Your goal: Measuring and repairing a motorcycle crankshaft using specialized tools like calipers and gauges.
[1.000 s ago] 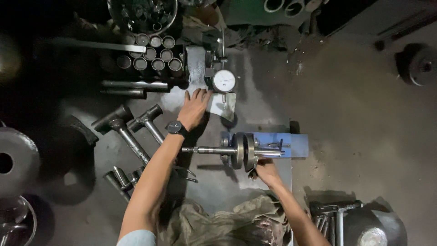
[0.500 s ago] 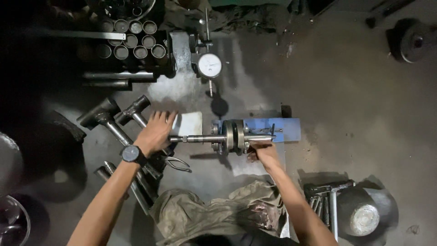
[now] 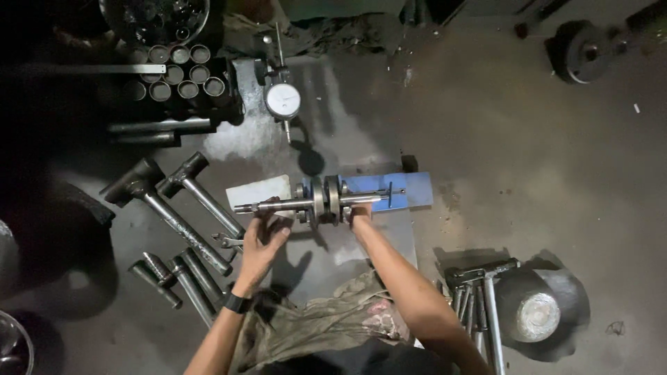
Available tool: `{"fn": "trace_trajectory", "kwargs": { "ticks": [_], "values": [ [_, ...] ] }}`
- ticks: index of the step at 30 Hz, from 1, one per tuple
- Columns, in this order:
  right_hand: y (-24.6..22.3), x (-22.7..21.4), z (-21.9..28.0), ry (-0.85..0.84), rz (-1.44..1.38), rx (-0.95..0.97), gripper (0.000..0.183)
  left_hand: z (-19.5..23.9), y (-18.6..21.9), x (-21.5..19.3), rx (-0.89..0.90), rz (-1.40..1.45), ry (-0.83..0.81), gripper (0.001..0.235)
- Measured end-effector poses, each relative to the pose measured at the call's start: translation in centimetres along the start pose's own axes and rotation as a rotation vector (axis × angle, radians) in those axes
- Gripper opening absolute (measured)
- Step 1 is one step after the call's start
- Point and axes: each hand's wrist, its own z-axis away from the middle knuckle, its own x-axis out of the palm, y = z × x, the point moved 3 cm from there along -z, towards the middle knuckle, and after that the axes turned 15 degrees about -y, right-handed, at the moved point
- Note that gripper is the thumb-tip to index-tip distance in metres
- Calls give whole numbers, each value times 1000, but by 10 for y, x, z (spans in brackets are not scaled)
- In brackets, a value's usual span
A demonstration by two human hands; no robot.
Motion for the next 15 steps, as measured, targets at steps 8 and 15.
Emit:
{"fn": "trace_trajectory", "kwargs": {
  "ticks": [8,15],
  "values": [
    [-81,28,75,24,89,146,31,-12,46,17,26,741,45,64],
    [-34,-20,14,-139,1354,-313,18,-18,32,30,45,978,109,49]
  ]
}}
